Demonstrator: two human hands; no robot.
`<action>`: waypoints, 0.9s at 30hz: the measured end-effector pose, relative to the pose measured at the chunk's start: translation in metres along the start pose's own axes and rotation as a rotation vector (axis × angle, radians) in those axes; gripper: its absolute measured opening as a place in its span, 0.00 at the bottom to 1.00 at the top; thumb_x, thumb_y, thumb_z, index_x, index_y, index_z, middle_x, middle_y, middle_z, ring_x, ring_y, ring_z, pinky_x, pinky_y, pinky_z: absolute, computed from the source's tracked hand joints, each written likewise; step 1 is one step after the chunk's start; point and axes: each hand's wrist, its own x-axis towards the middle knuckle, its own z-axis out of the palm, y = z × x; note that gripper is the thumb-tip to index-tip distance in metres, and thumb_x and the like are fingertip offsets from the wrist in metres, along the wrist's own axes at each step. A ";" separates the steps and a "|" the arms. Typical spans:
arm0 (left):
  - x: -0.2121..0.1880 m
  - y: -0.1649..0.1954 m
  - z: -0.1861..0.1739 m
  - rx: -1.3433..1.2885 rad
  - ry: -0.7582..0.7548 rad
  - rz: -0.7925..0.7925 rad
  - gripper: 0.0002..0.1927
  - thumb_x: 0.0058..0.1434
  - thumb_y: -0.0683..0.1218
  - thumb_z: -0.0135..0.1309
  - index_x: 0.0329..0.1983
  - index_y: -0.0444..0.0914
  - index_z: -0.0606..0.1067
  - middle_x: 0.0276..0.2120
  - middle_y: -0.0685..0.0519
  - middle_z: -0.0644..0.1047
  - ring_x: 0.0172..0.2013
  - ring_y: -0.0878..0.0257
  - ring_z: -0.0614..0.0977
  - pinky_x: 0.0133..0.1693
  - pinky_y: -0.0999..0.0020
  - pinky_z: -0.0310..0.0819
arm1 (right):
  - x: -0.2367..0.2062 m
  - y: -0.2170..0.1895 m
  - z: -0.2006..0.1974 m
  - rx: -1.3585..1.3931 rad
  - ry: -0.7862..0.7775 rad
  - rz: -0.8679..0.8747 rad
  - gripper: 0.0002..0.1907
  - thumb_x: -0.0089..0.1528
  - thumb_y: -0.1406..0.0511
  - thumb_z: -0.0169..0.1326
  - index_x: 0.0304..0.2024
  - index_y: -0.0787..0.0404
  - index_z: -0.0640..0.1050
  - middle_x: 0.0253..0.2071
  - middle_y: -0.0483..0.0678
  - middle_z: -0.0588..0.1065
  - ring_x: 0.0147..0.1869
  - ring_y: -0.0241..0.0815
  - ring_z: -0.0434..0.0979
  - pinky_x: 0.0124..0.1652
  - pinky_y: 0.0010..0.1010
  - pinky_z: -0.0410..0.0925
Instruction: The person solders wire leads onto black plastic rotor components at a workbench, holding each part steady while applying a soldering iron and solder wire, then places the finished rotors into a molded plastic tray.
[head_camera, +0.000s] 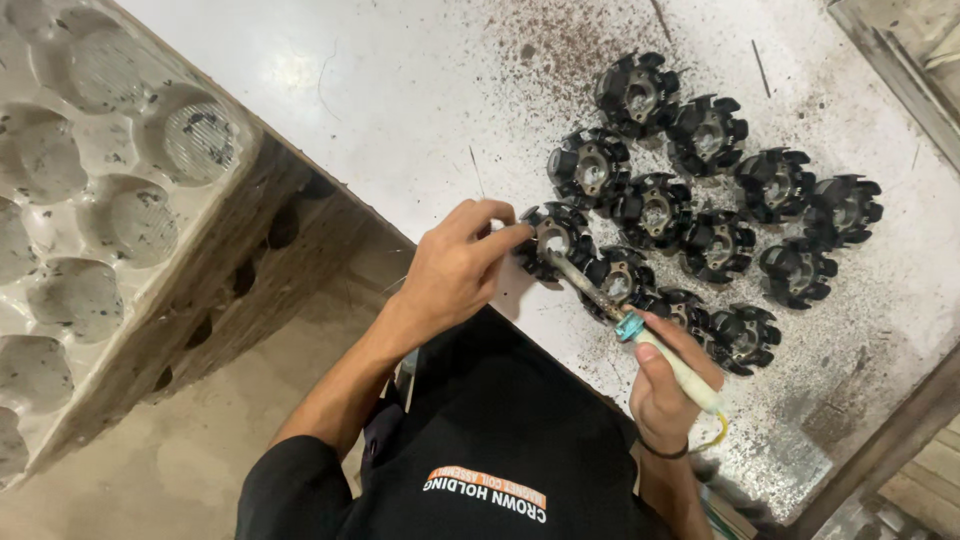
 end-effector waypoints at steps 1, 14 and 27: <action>0.000 0.002 0.000 0.012 -0.019 -0.051 0.18 0.53 0.33 0.58 0.47 0.38 0.81 0.43 0.50 0.78 0.32 0.55 0.80 0.33 0.60 0.76 | -0.004 0.003 0.001 0.032 0.001 0.014 0.17 0.63 0.76 0.53 0.55 0.78 0.78 0.51 0.64 0.79 0.54 0.49 0.81 0.60 0.33 0.74; 0.000 0.008 0.006 -0.006 -0.072 -0.126 0.09 0.57 0.39 0.59 0.41 0.37 0.80 0.37 0.49 0.79 0.28 0.52 0.81 0.29 0.59 0.75 | 0.009 -0.011 0.015 -0.007 -0.080 0.073 0.17 0.64 0.74 0.55 0.54 0.78 0.76 0.54 0.65 0.78 0.58 0.50 0.81 0.62 0.34 0.73; 0.001 0.007 0.017 0.077 -0.160 -0.149 0.07 0.59 0.40 0.58 0.41 0.36 0.79 0.36 0.47 0.77 0.29 0.50 0.81 0.28 0.56 0.74 | 0.024 -0.019 0.008 0.085 -0.117 0.146 0.17 0.63 0.75 0.55 0.54 0.78 0.76 0.54 0.63 0.77 0.60 0.52 0.81 0.64 0.35 0.72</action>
